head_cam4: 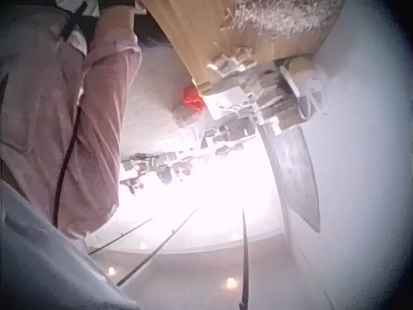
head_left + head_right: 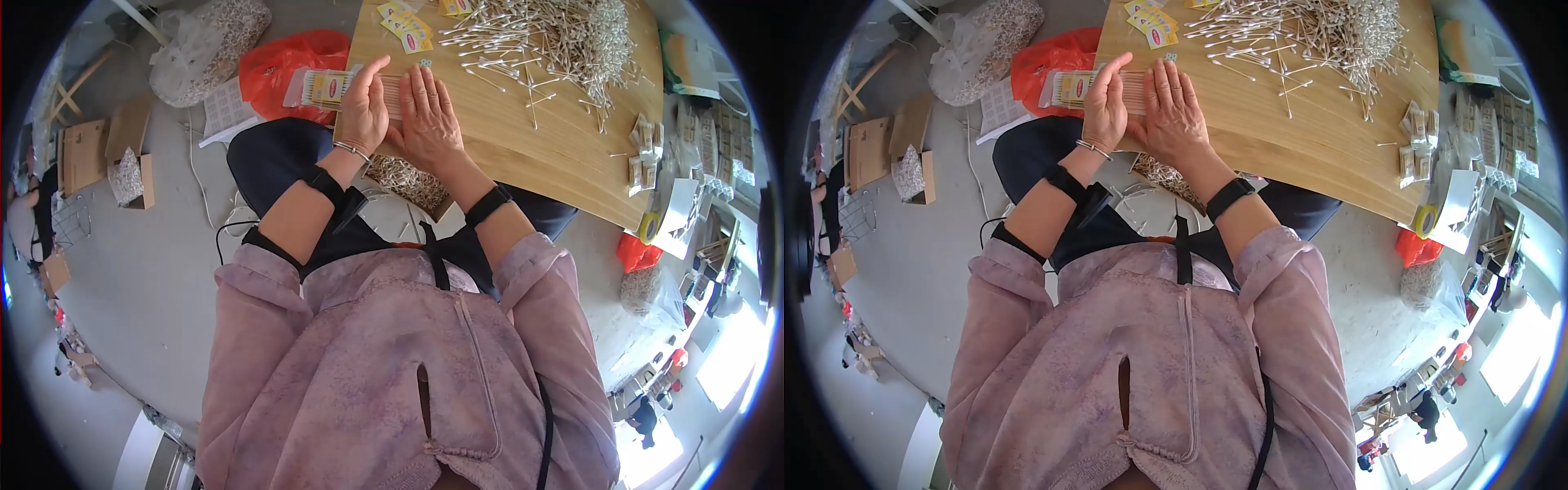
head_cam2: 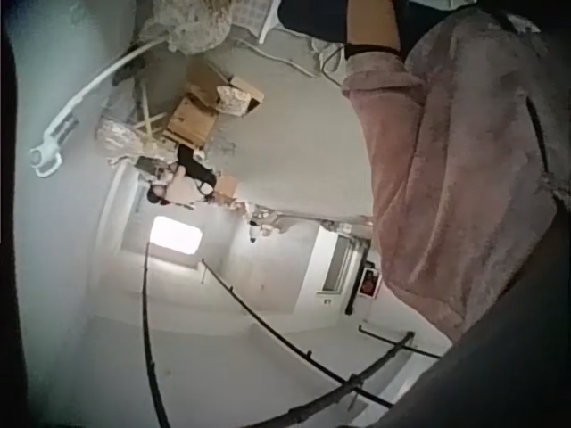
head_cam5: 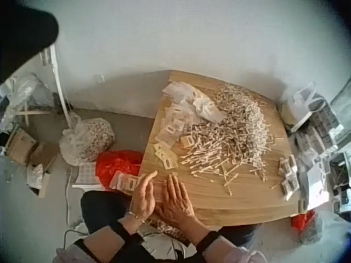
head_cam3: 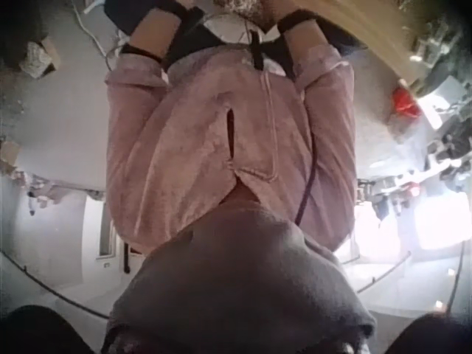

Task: Packaging bunches of cotton swabs into small plastic bags.

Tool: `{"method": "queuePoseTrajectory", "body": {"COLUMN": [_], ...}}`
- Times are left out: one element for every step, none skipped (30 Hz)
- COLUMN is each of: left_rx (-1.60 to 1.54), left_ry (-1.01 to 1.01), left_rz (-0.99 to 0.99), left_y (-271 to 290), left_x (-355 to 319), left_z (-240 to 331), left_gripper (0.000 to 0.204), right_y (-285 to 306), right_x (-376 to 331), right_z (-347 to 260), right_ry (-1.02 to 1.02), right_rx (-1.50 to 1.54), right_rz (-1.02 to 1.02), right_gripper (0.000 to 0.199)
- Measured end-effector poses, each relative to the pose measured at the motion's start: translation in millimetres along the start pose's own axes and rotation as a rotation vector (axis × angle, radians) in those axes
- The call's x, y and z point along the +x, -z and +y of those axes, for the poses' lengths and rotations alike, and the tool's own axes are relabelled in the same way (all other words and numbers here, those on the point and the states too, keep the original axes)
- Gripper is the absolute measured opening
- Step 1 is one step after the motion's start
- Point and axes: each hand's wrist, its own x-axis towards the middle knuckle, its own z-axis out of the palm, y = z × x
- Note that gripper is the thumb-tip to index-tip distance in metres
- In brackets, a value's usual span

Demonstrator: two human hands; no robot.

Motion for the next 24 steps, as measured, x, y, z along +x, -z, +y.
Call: {"method": "queuePoseTrajectory", "body": {"left_rx": [0.002,0.032,0.062,0.064,0.204,0.344,0.35,0.426,0.499,0.569,0.574,0.635,0.692,0.691,0.695,0.701,0.701,0.736,0.771,0.771,0.778,0.783,0.781,0.776], "left_ry": [-0.001,-0.045,-0.087,-0.087,-0.118,-0.148,-0.145,-0.1,-0.055,-0.182,-0.176,-0.235,-0.295,-0.291,-0.272,-0.255,-0.253,-0.246,-0.239,-0.237,-0.248,-0.26,-0.26,-0.262], "left_rz": [0.0,0.026,0.054,0.053,-0.062,-0.177,-0.173,-0.268,-0.364,-0.343,-0.341,-0.386,-0.434,-0.434,-0.416,-0.397,-0.396,-0.424,-0.453,-0.453,-0.458,-0.464,-0.466,-0.472], "left_y": [1,3,5,8,14,18,23,28,31,36,40,43,45,43,39,37,37,37,37,37,37,37,37,37], "left_x": [0,-1,-2,-3,-6,-11,-19,-27,-33,-40,-43,-47,-48,-48,-47,-45,-44,-42,-42,-42,-42,-42,-42,-42], "left_z": [2,4,5,11,17,22,27,31,31,28,23,18,19,19,19,20,20,21,21,20,19,19,19,20], "left_gripper": [0.027,0.027,0.026,0.026,0.025,0.023,0.023,0.023,0.024,0.033,0.033,0.038,0.043,0.043,0.043,0.043,0.043,0.043,0.044,0.044,0.044,0.044,0.044,0.044], "right_y": [0,0,-1,-2,-3,-4,-3,-2,-1,2,3,3,4,4,5,5,6,6,6,7,7,7,7,7], "right_x": [0,0,1,0,0,-1,-1,-1,-1,1,1,2,2,2,2,2,3,3,3,3,3,2,2,2], "right_z": [0,-1,-1,0,2,5,4,4,4,4,3,2,1,1,1,1,0,-1,-1,-2,-2,-2,-1,0], "right_ry": [0.0,0.002,0.001,-0.004,-0.004,-0.004,0.0,-0.007,-0.002,-0.005,-0.008,-0.016,-0.014,-0.02,-0.027,-0.025,-0.031,-0.038,-0.037,-0.037,-0.036,-0.038,-0.037,-0.037], "right_rx": [0.019,0.021,0.03,0.038,0.04,0.023,0.008,0.026,0.03,0.027,0.023,0.067,0.068,0.065,0.061,0.061,0.036,0.011,0.011,0.021,0.03,0.03,0.032,0.034], "right_rz": [0.003,0.004,0.006,0.006,0.006,0.011,0.018,0.014,0.013,-0.015,-0.043,-0.043,-0.047,-0.05,-0.052,-0.054,-0.079,-0.103,-0.104,-0.105,-0.107,-0.108,-0.099,-0.089], "right_gripper": [0.082,0.082,0.081,0.08,0.08,0.08,0.08,0.085,0.085,0.087,0.09,0.093,0.093,0.092,0.091,0.091,0.091,0.091,0.091,0.092,0.092,0.092,0.092,0.092]}}
